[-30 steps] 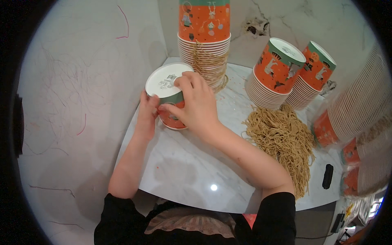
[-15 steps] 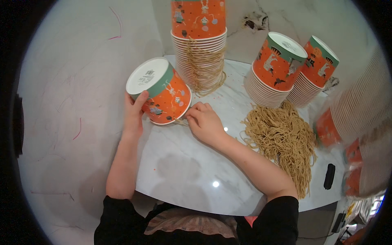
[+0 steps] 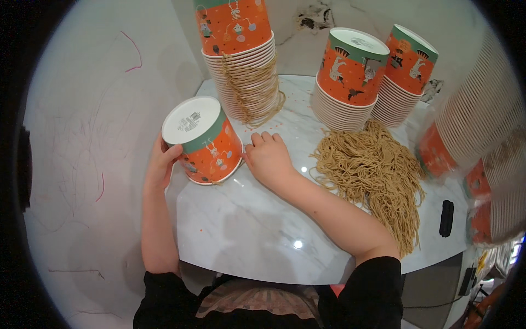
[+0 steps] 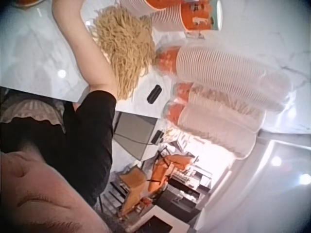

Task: Threading a thin rope through holes in paper cups and tying knots.

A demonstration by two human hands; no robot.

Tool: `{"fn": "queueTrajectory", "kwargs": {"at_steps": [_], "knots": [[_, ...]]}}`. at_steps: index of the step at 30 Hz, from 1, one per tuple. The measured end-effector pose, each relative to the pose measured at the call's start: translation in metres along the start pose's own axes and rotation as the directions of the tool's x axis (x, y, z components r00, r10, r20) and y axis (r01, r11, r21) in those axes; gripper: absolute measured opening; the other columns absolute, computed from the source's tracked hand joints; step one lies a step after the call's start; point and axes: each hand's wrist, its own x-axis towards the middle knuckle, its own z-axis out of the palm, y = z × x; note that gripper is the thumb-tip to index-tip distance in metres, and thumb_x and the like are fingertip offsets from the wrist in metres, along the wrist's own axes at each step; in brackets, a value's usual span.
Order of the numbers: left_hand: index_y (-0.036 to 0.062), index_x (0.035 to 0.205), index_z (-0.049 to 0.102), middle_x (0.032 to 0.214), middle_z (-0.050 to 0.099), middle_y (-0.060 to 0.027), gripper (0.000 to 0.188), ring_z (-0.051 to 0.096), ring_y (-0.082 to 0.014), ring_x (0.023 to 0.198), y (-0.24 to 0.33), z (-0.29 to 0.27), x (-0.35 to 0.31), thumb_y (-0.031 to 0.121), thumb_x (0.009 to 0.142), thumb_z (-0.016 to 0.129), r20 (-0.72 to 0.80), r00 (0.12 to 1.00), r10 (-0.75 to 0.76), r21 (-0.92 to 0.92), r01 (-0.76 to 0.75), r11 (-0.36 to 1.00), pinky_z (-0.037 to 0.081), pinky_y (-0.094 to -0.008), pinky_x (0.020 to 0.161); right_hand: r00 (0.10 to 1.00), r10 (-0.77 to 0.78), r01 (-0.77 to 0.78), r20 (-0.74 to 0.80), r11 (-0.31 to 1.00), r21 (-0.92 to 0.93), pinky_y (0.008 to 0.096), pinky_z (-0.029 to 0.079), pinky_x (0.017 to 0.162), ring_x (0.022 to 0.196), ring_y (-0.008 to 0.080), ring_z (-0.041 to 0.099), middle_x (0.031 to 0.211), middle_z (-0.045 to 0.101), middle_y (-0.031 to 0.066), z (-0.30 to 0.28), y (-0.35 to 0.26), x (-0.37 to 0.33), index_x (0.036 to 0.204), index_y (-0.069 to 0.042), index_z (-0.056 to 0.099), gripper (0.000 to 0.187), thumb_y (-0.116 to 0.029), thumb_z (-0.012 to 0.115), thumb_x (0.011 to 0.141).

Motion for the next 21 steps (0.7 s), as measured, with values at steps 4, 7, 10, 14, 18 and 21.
{"fn": "queueTrajectory", "kwargs": {"at_steps": [4, 7, 10, 14, 18, 21], "knots": [[0.0047, 0.14, 0.047, 0.127, 0.058, -0.0064, 0.077, 0.057, -0.0165, 0.113, -0.002, -0.01, -0.001, 0.036, 0.079, 0.082, 0.037, 0.999, -0.032, -0.064, 0.034, 0.997, 0.048, -0.0352, 0.092, 1.0, -0.016, 0.015, 0.009, 0.991, 0.133, 0.041, 0.044, 0.077, 0.088, 0.0285, 0.058, 0.088, 0.057, 0.008, 0.002, 0.001, -0.002, 0.087, -0.007, 0.065, 0.014, -0.019, 0.07, 0.085], [0.0072, 0.142, 0.046, 0.132, 0.059, -0.0069, 0.073, 0.057, -0.0193, 0.119, -0.015, -0.021, 0.001, 0.056, 0.092, 0.066, 0.046, 0.999, -0.021, -0.308, 0.034, 0.951, 0.049, -0.0391, 0.092, 0.998, 0.066, -0.067, 0.012, 0.978, 0.198, 0.0419, 0.045, 0.079, 0.09, 0.0298, 0.058, 0.092, 0.057, 0.0083, 0.005, -0.001, -0.001, 0.092, -0.007, 0.064, 0.014, -0.016, 0.07, 0.083], [0.0082, 0.145, 0.043, 0.139, 0.056, -0.0091, 0.075, 0.058, -0.0238, 0.121, -0.009, -0.014, 0.003, 0.061, 0.095, 0.059, 0.031, 0.996, -0.08, -0.446, 0.086, 0.891, 0.05, -0.0421, 0.09, 0.995, 0.099, -0.091, -0.012, 0.946, 0.311, 0.0441, 0.045, 0.085, 0.096, 0.0316, 0.057, 0.101, 0.058, 0.0102, 0.007, 0.0, -0.003, 0.101, -0.008, 0.066, 0.021, -0.01, 0.066, 0.079], [0.0078, 0.147, 0.041, 0.145, 0.051, -0.0112, 0.077, 0.055, -0.0284, 0.127, 0.003, -0.004, 0.001, 0.064, 0.096, 0.055, 0.024, 0.988, -0.154, -0.551, 0.141, 0.822, 0.05, -0.0485, 0.092, 0.99, -0.08, 0.027, 0.114, 0.915, 0.404, 0.0451, 0.041, 0.101, 0.119, 0.0333, 0.052, 0.122, 0.057, 0.0128, 0.007, 0.007, -0.004, 0.114, -0.013, 0.066, 0.039, -0.005, 0.061, 0.076], [0.0061, 0.15, 0.036, 0.151, 0.044, -0.0126, 0.084, 0.048, -0.0313, 0.135, 0.006, 0.004, 0.001, 0.067, 0.095, 0.054, 0.031, 0.988, -0.153, -0.596, 0.141, 0.79, 0.047, -0.0541, 0.099, 0.947, -0.288, 0.123, 0.143, 0.734, 0.668, 0.0432, 0.033, 0.115, 0.142, 0.032, 0.036, 0.146, 0.047, 0.0157, 0.003, -0.001, -0.001, 0.113, -0.013, 0.064, 0.038, -0.006, 0.063, 0.076], [0.0062, 0.152, 0.034, 0.153, 0.042, -0.0134, 0.09, 0.046, -0.0326, 0.137, 0.009, 0.003, -0.001, 0.071, 0.093, 0.054, 0.028, 0.984, -0.178, -0.63, 0.155, 0.761, 0.045, -0.0553, 0.103, 0.949, -0.219, -0.142, 0.227, 0.344, 0.928, 0.0391, 0.034, 0.112, 0.134, 0.0266, 0.043, 0.136, 0.055, 0.0143, -0.007, -0.021, 0.001, 0.108, -0.007, 0.059, 0.027, -0.007, 0.069, 0.083]]}}
